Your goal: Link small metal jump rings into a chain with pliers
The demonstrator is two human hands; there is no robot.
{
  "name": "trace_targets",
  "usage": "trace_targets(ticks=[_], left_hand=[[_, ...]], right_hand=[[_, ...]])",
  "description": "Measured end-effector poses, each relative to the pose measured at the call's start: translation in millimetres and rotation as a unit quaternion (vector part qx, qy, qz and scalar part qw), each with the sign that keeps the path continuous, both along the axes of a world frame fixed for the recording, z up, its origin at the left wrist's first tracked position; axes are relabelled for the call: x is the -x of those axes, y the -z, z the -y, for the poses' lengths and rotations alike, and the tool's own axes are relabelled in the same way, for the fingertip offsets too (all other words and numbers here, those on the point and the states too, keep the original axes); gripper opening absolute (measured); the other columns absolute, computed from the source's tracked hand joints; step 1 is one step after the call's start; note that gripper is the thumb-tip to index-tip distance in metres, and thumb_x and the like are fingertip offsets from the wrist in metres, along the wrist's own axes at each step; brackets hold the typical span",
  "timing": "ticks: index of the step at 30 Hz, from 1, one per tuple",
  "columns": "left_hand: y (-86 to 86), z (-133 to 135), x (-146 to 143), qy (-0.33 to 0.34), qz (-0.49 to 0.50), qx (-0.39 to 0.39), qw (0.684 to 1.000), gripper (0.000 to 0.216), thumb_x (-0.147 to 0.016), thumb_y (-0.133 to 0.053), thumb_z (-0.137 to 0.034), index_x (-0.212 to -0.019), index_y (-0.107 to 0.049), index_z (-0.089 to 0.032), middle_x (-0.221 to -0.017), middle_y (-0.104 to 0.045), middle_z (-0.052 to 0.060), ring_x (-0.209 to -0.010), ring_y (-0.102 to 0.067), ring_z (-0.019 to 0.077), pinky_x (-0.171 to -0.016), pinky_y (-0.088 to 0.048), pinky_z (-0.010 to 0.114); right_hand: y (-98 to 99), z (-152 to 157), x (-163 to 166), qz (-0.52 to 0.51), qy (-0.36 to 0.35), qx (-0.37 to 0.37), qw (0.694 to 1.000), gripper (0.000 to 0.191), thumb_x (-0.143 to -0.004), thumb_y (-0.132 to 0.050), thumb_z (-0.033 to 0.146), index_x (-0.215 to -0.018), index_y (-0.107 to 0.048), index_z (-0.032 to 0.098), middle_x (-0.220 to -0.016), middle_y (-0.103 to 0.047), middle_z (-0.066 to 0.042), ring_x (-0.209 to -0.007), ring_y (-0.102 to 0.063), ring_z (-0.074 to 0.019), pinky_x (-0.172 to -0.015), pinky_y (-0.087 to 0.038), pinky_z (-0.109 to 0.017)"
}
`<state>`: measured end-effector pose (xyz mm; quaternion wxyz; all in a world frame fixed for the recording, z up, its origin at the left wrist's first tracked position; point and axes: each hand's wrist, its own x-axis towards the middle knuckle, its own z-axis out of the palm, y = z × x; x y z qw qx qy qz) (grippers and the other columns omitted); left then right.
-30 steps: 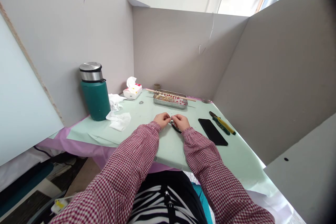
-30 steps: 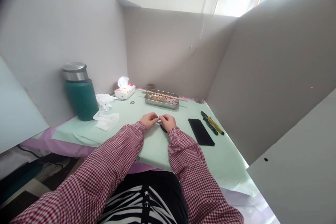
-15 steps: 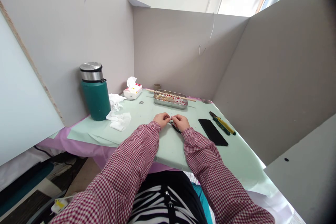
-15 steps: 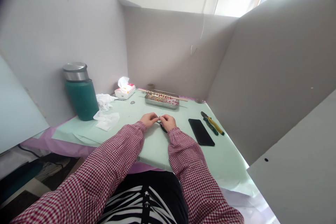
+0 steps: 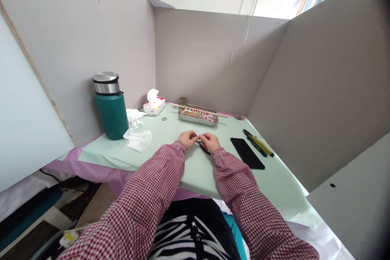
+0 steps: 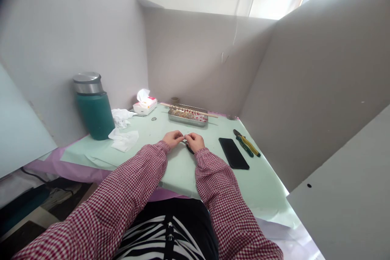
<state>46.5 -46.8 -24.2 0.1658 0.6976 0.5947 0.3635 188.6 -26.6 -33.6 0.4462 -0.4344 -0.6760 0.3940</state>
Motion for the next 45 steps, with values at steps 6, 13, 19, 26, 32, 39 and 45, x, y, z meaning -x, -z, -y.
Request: trace_targets(ticks=[6, 13, 19, 26, 32, 39, 45], left_hand=[[-0.3, 0.5, -0.1, 0.005, 0.008, 0.002, 1.0, 0.021, -0.072, -0.05, -0.033, -0.078, -0.061, -0.016, -0.07, -0.062, 0.001, -0.065, -0.053, 0.0121, -0.064, -0.043, 0.024], [-1.2, 1.3, -0.4, 0.006, 0.005, 0.0, 1.0, 0.021, -0.072, -0.049, -0.032, -0.078, -0.061, -0.016, -0.069, -0.062, 0.001, -0.064, -0.053, 0.0121, -0.064, -0.042, 0.024], [-0.9, 1.2, -0.6, 0.006, 0.007, 0.001, 1.0, 0.02, -0.072, -0.05, -0.03, -0.079, -0.061, -0.016, -0.07, -0.062, 0.002, -0.065, -0.053, 0.0122, -0.065, -0.043, 0.024], [2.0, -0.6, 0.4, 0.012, 0.011, -0.009, 1.0, 0.019, -0.072, -0.049, -0.03, -0.078, -0.061, -0.016, -0.07, -0.062, 0.001, -0.065, -0.053, 0.0121, -0.065, -0.042, 0.024], [1.5, -0.4, 0.6, 0.007, 0.003, -0.009, 1.0, 0.02, -0.072, -0.049, -0.032, -0.077, -0.061, -0.016, -0.068, -0.061, 0.001, -0.064, -0.052, 0.0122, -0.063, -0.041, 0.024], [1.4, -0.2, 0.8, 0.004, 0.002, -0.001, 1.0, 0.02, -0.072, -0.05, -0.032, -0.077, -0.061, -0.016, -0.068, -0.061, 0.001, -0.063, -0.052, 0.0119, -0.063, -0.041, 0.023], [0.0, 0.6, 0.4, 0.0, -0.005, -0.001, 1.0, 0.021, -0.073, -0.05, -0.033, -0.076, -0.061, -0.016, -0.068, -0.061, 0.001, -0.064, -0.052, 0.0119, -0.063, -0.041, 0.023]], right_hand=[[0.2, -0.4, -0.2, -0.007, -0.005, 0.011, 1.0, 0.028, -0.066, -0.054, 0.045, -0.062, -0.053, 0.017, -0.038, -0.043, 0.006, -0.035, -0.036, -0.0076, -0.038, -0.03, -0.02], [1.1, -1.1, -0.3, -0.004, -0.002, 0.004, 1.0, 0.026, -0.066, -0.054, 0.043, -0.063, -0.054, 0.017, -0.037, -0.043, 0.007, -0.035, -0.035, -0.0077, -0.039, -0.031, -0.02], [0.5, -0.3, 0.1, -0.002, 0.002, 0.004, 1.0, 0.028, -0.066, -0.054, 0.045, -0.063, -0.053, 0.017, -0.037, -0.043, 0.006, -0.035, -0.035, -0.0078, -0.039, -0.03, -0.02], [0.4, -0.5, -0.3, 0.006, 0.0, 0.005, 1.0, 0.027, -0.067, -0.054, 0.044, -0.063, -0.054, 0.017, -0.039, -0.043, 0.006, -0.036, -0.036, -0.0079, -0.04, -0.031, -0.02], [2.1, -2.0, 0.0, 0.013, 0.009, -0.006, 1.0, 0.027, -0.067, -0.053, 0.044, -0.063, -0.055, 0.017, -0.04, -0.045, 0.006, -0.037, -0.038, -0.0082, -0.041, -0.032, -0.021], [1.7, -1.0, 0.2, 0.022, 0.013, -0.013, 1.0, 0.027, -0.068, -0.053, 0.043, -0.063, -0.055, 0.017, -0.04, -0.044, 0.006, -0.038, -0.038, -0.0087, -0.042, -0.033, -0.021], [1.3, -1.0, 0.1, 0.027, 0.01, -0.016, 0.999, 0.026, -0.068, -0.052, 0.042, -0.063, -0.055, 0.017, -0.04, -0.045, 0.006, -0.039, -0.04, -0.0091, -0.044, -0.034, -0.022]])
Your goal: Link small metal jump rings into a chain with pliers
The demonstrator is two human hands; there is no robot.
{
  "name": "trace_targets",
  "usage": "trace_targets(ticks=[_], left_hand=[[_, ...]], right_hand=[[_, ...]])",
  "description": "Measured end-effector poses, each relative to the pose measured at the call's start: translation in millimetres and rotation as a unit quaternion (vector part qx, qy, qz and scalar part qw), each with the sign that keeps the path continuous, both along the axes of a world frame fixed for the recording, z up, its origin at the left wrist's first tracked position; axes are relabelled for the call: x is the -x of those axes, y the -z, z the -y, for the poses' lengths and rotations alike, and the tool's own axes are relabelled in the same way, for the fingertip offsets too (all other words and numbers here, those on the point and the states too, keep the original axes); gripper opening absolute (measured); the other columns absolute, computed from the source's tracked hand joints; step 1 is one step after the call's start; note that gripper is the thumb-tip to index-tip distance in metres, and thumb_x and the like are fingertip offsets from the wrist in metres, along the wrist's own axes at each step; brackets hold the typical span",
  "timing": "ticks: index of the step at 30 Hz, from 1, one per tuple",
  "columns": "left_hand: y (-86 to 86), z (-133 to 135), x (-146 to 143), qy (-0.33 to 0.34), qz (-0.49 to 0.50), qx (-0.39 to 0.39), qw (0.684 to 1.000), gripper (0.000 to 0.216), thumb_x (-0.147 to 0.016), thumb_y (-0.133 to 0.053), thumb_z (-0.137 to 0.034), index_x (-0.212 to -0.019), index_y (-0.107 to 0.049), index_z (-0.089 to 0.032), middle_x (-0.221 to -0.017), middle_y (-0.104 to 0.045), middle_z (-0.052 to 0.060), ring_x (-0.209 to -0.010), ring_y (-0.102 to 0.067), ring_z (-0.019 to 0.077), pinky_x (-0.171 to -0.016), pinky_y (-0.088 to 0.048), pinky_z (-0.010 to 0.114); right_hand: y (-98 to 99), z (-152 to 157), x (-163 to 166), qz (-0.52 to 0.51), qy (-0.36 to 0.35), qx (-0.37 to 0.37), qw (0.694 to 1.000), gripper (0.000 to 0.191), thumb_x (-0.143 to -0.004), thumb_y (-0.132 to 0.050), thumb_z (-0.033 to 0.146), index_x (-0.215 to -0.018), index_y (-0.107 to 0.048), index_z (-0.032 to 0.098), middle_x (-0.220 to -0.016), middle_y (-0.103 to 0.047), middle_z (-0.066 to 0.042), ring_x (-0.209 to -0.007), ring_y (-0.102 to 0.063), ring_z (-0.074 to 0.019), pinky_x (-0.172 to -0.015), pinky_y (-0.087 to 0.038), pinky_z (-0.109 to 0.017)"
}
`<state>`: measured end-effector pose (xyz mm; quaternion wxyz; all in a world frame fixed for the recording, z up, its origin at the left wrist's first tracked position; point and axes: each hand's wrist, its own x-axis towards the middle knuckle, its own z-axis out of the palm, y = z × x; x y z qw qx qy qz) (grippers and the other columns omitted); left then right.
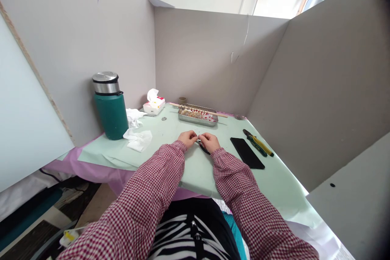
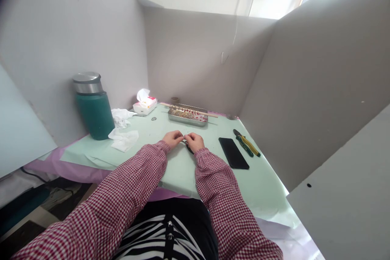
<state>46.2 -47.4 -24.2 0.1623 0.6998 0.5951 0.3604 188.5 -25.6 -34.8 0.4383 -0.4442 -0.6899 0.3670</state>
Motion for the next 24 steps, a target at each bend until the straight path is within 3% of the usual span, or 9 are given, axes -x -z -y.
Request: trace_targets(ticks=[24], left_hand=[[2.1, -3.0, 0.2, 0.007, -0.012, -0.006, 1.0, 0.023, -0.074, -0.049, -0.034, -0.079, -0.062, -0.015, -0.069, -0.061, 0.001, -0.064, -0.052, 0.0119, -0.062, -0.04, 0.023]], right_hand=[[2.2, -3.0, -0.8, -0.017, -0.001, -0.019, 1.0, 0.026, -0.066, -0.053, 0.042, -0.062, -0.055, 0.017, -0.04, -0.044, 0.006, -0.039, -0.038, -0.0088, -0.042, -0.033, -0.021]])
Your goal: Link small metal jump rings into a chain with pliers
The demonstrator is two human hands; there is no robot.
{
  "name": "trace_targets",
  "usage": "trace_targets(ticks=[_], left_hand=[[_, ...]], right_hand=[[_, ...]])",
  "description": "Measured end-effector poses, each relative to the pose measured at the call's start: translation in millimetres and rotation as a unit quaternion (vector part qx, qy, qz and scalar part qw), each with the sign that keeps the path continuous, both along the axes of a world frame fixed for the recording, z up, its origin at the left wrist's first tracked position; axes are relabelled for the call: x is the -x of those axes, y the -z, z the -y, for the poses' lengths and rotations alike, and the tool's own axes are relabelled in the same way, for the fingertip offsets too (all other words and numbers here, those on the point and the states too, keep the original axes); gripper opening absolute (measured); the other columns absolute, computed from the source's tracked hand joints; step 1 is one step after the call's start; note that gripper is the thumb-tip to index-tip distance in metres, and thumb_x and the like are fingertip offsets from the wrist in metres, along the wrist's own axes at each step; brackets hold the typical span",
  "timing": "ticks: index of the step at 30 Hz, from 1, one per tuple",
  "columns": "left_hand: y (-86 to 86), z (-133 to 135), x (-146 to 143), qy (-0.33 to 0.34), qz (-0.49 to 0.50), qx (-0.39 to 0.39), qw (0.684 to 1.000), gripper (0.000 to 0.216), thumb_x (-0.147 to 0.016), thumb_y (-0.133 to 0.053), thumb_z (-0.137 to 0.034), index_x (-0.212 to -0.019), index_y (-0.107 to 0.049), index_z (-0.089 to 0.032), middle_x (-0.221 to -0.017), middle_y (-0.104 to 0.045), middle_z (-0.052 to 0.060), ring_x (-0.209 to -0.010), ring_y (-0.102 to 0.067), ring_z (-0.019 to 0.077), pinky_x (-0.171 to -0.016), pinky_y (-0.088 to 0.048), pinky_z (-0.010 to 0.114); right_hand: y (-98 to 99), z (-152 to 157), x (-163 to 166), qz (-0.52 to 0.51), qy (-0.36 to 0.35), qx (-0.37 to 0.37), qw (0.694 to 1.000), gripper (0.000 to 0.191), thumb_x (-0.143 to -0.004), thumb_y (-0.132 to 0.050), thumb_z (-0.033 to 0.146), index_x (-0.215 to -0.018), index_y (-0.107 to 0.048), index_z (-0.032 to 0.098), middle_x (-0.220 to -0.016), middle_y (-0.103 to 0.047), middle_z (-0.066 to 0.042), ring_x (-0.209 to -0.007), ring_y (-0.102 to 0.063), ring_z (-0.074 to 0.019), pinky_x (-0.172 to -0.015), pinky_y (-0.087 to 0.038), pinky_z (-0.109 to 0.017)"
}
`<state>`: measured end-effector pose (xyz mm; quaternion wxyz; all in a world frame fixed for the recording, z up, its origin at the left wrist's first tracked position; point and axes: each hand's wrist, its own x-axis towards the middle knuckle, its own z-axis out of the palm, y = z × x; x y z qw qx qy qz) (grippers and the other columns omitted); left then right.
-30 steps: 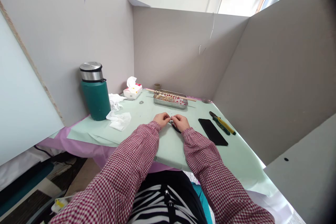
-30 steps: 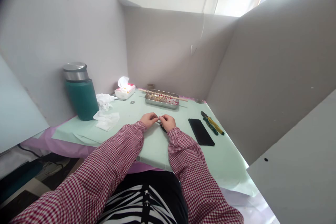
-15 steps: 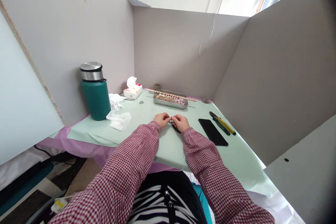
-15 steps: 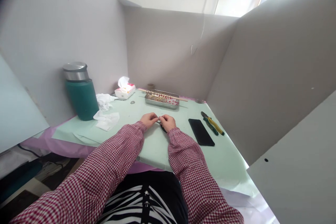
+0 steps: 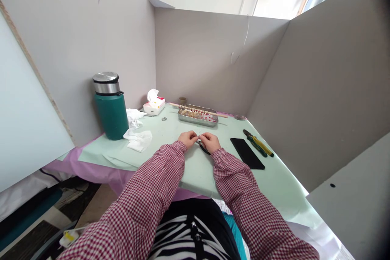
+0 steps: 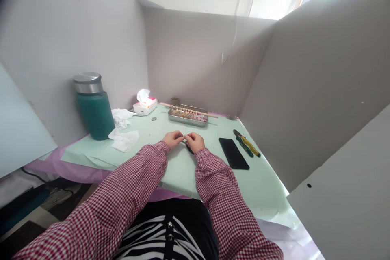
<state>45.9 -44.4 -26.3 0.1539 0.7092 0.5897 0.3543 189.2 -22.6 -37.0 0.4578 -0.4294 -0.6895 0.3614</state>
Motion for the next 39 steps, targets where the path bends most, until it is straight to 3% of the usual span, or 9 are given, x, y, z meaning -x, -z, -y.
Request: trace_targets(ticks=[13, 33, 39], left_hand=[[1.4, -0.9, 0.7, 0.015, -0.001, -0.012, 1.0, 0.027, -0.075, -0.046, -0.037, -0.078, -0.062, -0.016, -0.069, -0.06, 0.001, -0.063, -0.05, 0.012, -0.061, -0.039, 0.024], [-1.1, 1.5, 0.1, -0.019, 0.028, -0.003, 0.999, 0.022, -0.073, -0.05, -0.034, -0.078, -0.062, -0.016, -0.071, -0.063, 0.002, -0.066, -0.053, 0.012, -0.065, -0.041, 0.024], [-1.1, 3.7, 0.3, 0.006, 0.036, -0.008, 0.999, 0.029, -0.072, -0.049, -0.042, -0.078, -0.061, -0.017, -0.062, -0.059, -0.001, -0.058, -0.05, 0.0109, -0.058, -0.039, 0.023]], right_hand=[[-2.7, 2.7, 1.4, -0.038, -0.009, 0.024, 0.999, 0.025, -0.065, -0.055, 0.042, -0.063, -0.055, 0.017, -0.041, -0.043, 0.006, -0.038, -0.037, -0.0082, -0.042, -0.033, -0.021], [-5.4, 3.4, 0.0, -0.039, 0.007, 0.025, 0.999, 0.026, -0.067, -0.053, 0.043, -0.063, -0.054, 0.017, -0.042, -0.045, 0.005, -0.037, -0.037, -0.0078, -0.039, -0.031, -0.02], [-4.5, 3.4, 0.3, -0.047, -0.001, 0.026, 0.999, 0.025, -0.066, -0.054, 0.042, -0.063, -0.053, 0.017, -0.04, -0.043, 0.006, -0.036, -0.035, -0.0073, -0.038, -0.031, -0.02]])
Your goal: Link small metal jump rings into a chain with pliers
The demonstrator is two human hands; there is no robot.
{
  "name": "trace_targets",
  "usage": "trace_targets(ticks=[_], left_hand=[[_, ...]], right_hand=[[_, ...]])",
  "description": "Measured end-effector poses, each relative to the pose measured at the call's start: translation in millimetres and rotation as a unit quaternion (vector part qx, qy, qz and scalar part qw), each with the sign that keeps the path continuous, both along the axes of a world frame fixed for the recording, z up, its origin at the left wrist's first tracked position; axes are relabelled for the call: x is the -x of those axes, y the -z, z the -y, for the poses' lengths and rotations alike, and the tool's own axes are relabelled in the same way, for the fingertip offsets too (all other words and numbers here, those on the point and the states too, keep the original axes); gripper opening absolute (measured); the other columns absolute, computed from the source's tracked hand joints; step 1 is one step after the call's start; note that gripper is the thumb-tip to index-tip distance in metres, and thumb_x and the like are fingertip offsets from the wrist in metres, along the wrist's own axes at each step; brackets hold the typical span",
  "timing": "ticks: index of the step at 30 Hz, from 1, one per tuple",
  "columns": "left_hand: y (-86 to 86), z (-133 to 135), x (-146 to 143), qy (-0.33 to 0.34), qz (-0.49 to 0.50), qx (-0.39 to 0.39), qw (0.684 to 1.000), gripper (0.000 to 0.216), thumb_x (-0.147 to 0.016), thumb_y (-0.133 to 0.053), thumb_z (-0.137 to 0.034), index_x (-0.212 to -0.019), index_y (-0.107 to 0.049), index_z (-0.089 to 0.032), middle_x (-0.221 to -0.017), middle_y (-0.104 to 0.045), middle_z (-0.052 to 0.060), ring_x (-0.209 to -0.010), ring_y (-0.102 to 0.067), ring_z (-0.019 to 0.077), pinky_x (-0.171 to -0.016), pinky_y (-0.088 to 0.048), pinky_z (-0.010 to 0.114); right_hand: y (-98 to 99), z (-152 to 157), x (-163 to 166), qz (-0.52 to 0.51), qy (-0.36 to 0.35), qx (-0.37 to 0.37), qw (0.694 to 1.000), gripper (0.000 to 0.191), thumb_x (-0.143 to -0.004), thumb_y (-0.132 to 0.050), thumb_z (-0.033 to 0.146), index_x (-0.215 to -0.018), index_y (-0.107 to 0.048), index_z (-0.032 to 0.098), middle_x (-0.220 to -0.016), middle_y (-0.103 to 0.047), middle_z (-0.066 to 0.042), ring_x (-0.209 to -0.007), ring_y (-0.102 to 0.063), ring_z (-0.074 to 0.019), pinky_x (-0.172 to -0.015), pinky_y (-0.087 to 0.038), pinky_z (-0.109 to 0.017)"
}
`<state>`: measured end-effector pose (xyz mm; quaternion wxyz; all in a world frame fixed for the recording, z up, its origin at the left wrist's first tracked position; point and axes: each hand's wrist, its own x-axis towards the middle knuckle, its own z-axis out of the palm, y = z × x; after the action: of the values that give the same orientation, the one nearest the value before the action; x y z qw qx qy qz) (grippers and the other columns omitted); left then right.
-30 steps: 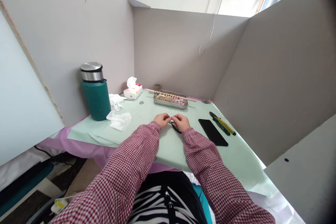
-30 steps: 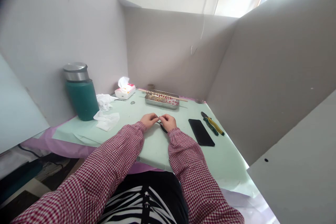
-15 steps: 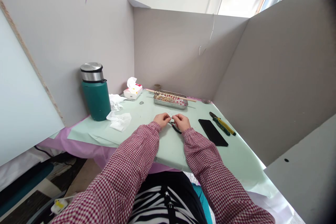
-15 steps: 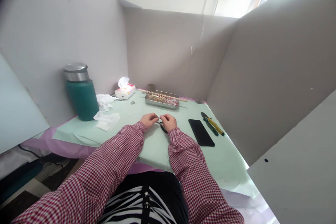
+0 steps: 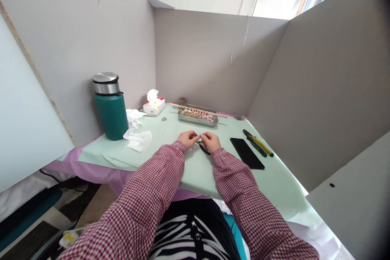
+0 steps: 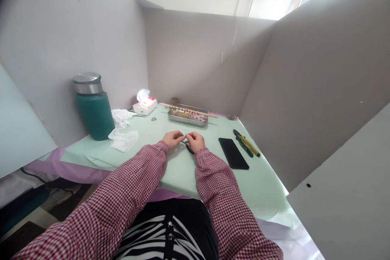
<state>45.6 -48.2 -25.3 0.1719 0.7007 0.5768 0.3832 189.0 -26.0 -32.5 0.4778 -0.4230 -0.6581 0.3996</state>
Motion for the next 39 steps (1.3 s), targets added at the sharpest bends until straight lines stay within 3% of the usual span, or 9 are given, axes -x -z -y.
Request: trace_targets(ticks=[3, 10, 23, 33, 39], left_hand=[[0.6, 0.0, -0.5, 0.013, 0.001, 0.008, 1.0, 0.03, -0.073, -0.047, -0.043, -0.078, -0.06, -0.017, -0.055, -0.055, -0.002, -0.053, -0.048, 0.0103, -0.055, -0.038, 0.023], [0.9, -1.9, -2.3, 0.01, -0.002, 0.005, 1.0, 0.017, -0.073, -0.049, -0.031, -0.076, -0.057, -0.016, -0.061, -0.057, -0.001, -0.059, -0.049, 0.0104, -0.058, -0.039, 0.022], [-1.0, 0.6, -2.3, 0.013, -0.013, -0.001, 1.0, 0.023, -0.073, -0.049, -0.036, -0.079, -0.06, -0.017, -0.055, -0.049, -0.004, -0.055, -0.045, 0.0095, -0.055, -0.035, 0.022], [0.1, -0.1, -2.0, 0.001, -0.012, 0.0, 1.0, 0.02, -0.072, -0.05, -0.034, -0.077, -0.059, -0.016, -0.063, -0.057, -0.001, -0.06, -0.049, 0.0107, -0.059, -0.039, 0.023], [1.2, -1.0, -1.1, 0.005, -0.018, -0.006, 1.0, 0.022, -0.073, -0.049, -0.035, -0.079, -0.06, -0.017, -0.058, -0.054, -0.003, -0.057, -0.047, 0.0103, -0.059, -0.039, 0.023]], right_hand=[[1.1, -0.3, 0.2, -0.001, -0.006, -0.003, 1.0, 0.026, -0.066, -0.055, 0.042, -0.063, -0.053, 0.017, -0.039, -0.042, 0.007, -0.035, -0.034, -0.0069, -0.039, -0.031, -0.02], [0.1, 0.8, 0.7, 0.005, -0.013, -0.007, 1.0, 0.027, -0.066, -0.055, 0.044, -0.063, -0.053, 0.017, -0.039, -0.042, 0.007, -0.036, -0.035, -0.0074, -0.039, -0.031, -0.02], [-0.6, 1.5, 0.4, 0.007, -0.007, 0.005, 1.0, 0.03, -0.064, -0.056, 0.047, -0.065, -0.052, 0.017, -0.04, -0.042, 0.006, -0.037, -0.036, -0.0076, -0.038, -0.03, -0.02], [1.3, -0.1, 1.0, 0.029, -0.001, -0.016, 0.999, 0.026, -0.065, -0.054, 0.043, -0.064, -0.053, 0.018, -0.041, -0.043, 0.006, -0.039, -0.037, -0.0082, -0.04, -0.032, -0.021], [2.2, -0.9, 0.4, 0.033, 0.01, -0.024, 0.999, 0.027, -0.064, -0.055, 0.045, -0.064, -0.055, 0.018, -0.042, -0.045, 0.005, -0.042, -0.041, -0.0104, -0.042, -0.033, -0.022]])
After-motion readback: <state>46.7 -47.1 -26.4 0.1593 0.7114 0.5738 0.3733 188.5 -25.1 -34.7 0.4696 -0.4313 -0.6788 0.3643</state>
